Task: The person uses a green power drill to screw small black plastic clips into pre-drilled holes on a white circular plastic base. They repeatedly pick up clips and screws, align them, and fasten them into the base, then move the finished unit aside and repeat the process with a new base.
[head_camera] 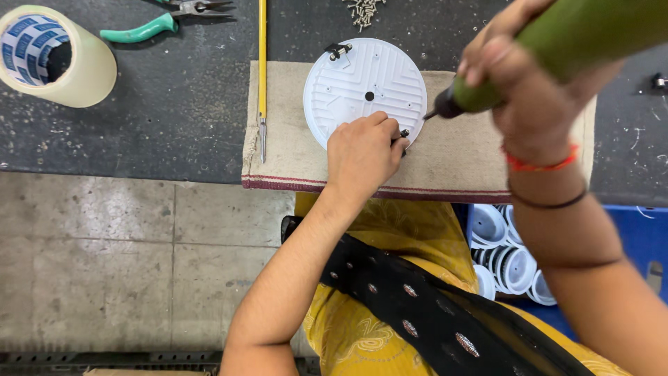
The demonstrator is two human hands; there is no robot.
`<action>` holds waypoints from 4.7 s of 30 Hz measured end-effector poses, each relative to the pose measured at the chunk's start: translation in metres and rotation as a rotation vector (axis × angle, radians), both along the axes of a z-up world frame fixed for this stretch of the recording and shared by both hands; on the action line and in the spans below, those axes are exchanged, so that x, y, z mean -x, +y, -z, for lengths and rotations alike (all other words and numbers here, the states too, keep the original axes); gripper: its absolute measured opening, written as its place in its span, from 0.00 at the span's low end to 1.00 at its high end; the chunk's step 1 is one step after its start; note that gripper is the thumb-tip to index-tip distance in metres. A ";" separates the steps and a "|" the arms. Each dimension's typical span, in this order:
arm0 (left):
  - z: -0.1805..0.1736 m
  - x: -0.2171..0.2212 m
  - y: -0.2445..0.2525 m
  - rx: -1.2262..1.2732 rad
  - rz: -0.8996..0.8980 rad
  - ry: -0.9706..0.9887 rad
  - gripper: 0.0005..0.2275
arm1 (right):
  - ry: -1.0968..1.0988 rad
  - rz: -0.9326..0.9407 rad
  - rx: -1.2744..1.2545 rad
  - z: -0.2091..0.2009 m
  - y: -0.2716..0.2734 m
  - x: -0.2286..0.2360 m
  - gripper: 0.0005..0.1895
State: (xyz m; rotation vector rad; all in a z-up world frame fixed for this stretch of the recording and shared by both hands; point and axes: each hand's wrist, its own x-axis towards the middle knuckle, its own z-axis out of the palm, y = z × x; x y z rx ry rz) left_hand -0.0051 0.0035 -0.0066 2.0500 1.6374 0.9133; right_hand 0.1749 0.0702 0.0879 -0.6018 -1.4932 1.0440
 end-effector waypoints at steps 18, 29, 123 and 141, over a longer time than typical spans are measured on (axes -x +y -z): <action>0.001 0.000 0.000 0.022 -0.007 0.027 0.09 | -0.022 -0.011 0.040 0.035 -0.024 0.003 0.17; 0.005 -0.001 0.000 -0.025 -0.017 -0.015 0.08 | -0.111 -0.062 -0.005 0.030 -0.027 0.008 0.18; -0.013 -0.006 -0.002 0.019 0.194 0.168 0.03 | 0.041 -0.067 0.061 -0.005 -0.032 -0.025 0.23; 0.026 0.006 -0.018 -0.185 -0.086 0.096 0.38 | 0.101 -0.007 0.044 0.028 -0.040 0.019 0.20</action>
